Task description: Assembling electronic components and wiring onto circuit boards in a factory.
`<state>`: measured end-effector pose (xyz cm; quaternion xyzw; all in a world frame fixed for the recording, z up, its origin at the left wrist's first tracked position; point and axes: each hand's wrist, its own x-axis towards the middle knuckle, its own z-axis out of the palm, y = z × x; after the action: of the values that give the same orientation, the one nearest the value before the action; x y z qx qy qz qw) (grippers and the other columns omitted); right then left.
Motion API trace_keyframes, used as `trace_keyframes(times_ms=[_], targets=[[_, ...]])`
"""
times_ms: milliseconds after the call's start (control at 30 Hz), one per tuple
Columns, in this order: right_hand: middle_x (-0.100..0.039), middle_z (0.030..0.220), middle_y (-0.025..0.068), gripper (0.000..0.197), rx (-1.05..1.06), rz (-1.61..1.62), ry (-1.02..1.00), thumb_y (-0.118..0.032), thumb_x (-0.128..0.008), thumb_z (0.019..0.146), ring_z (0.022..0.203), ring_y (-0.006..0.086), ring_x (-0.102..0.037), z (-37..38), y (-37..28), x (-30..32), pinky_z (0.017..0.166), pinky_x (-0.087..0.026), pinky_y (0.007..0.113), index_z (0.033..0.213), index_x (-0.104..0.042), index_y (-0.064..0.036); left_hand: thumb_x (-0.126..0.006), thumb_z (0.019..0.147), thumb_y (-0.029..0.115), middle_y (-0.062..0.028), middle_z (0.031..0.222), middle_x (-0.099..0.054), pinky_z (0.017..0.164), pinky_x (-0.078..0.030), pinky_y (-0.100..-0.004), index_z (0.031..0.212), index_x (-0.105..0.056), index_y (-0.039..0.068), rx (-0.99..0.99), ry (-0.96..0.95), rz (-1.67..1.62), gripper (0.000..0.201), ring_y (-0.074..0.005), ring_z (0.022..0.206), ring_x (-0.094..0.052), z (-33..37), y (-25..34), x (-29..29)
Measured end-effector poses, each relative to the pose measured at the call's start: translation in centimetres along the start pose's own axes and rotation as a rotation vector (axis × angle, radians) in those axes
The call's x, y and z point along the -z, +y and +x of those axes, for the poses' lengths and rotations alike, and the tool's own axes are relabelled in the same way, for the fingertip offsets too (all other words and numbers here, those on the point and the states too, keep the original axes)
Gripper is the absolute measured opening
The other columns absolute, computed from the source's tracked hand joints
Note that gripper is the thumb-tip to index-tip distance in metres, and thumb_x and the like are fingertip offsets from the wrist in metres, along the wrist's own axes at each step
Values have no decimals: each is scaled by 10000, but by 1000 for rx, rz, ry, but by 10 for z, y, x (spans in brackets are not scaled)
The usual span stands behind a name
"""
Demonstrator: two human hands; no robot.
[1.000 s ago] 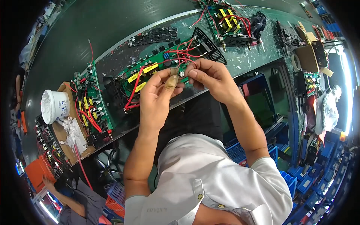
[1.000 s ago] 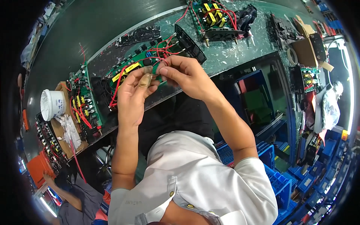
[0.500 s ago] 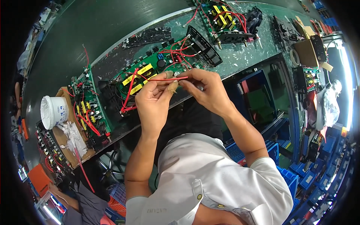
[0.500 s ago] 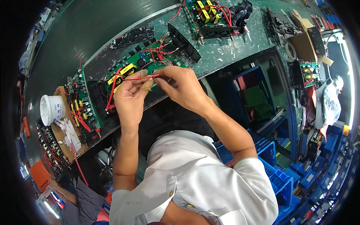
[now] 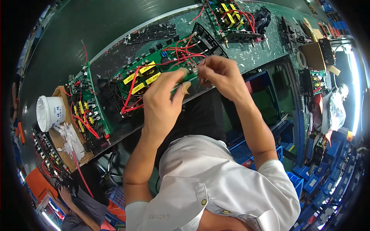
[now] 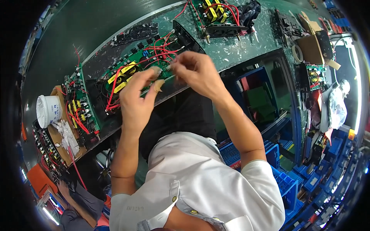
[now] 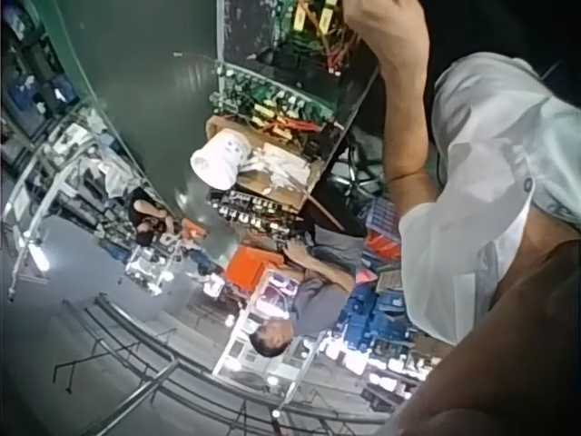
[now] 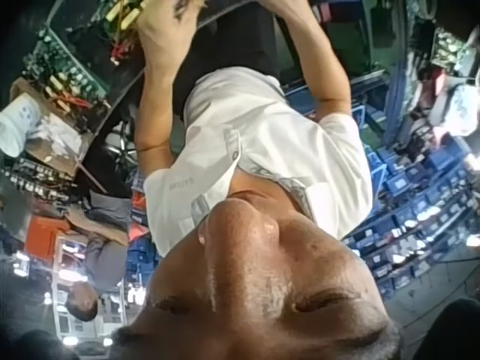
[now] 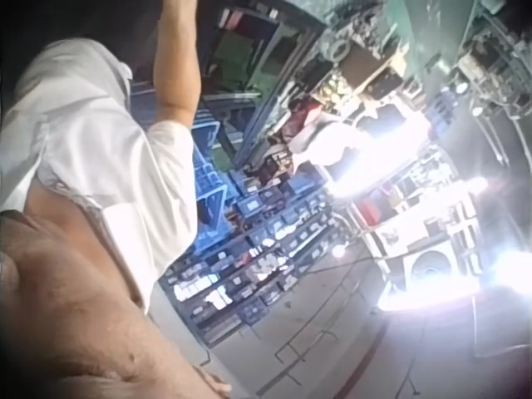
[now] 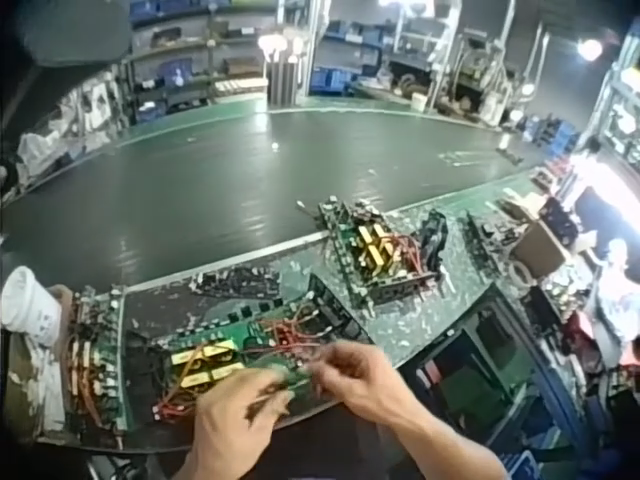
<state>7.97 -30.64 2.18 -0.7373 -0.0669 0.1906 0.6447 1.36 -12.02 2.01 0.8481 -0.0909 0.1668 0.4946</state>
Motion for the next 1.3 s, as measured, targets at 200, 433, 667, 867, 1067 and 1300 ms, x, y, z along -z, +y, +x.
trace_keyframes(times_ms=[200, 433, 667, 867, 1067, 1300], targets=[[-705, 787, 164, 169, 118, -661, 132, -110, -663, 884, 699, 237, -685, 5, 12, 0, 682, -529, 331, 960, -677, 40, -691, 802, 15, -153, 1271, -574, 978, -456, -449, 1101, -695, 49, -57, -174, 310, 302, -343, 1170, -568, -15, -13, -9], [-709, 804, 175, 184, 91, -748, 152, -117, -669, 870, 736, 277, -703, 13, 14, -8, 697, -539, 350, 957, -682, 44, -676, 797, -8, -151, 1279, -575, 981, -456, -441, 1097, -702, 50, -69, -135, 264, 307, -333, 1170, -571, -19, -21, -10], [-684, 804, 232, 169, 130, -957, 154, -136, -650, 864, 774, 395, -678, 14, 4, -23, 704, -539, 444, 882, -660, 32, -673, 839, 59, -168, 1259, -582, 968, -459, -449, 1079, -697, 33, -87, -127, 263, 243, -344, 1144, -576, -21, -26, -11], [-655, 750, 241, 186, 125, -1080, 127, -164, -591, 860, 743, 438, -656, 21, 9, -22, 685, -529, 519, 802, -613, 11, -692, 807, 58, -152, 1281, -577, 953, -455, -457, 1070, -703, 58, -63, -123, 276, 263, -338, 1142, -572, -20, -23, -15], [-685, 816, 230, 244, 208, -1036, -94, -201, -671, 874, 749, 449, -665, 11, -4, 11, 715, -539, 516, 972, -649, 22, -688, 832, 59, -165, 1317, -546, 991, -435, -453, 1137, -686, 58, -78, -156, 276, 304, -347, 1167, -554, -20, -24, -17], [-719, 794, 163, 384, 148, -962, 797, -365, -719, 853, 670, 253, -692, 78, -5, 230, 660, -540, 381, 944, -745, 7, -698, 869, 125, -169, 1333, -536, 994, -413, -455, 1157, -679, 63, -117, -140, 372, 295, -355, 1154, -536, -25, -15, -14]])
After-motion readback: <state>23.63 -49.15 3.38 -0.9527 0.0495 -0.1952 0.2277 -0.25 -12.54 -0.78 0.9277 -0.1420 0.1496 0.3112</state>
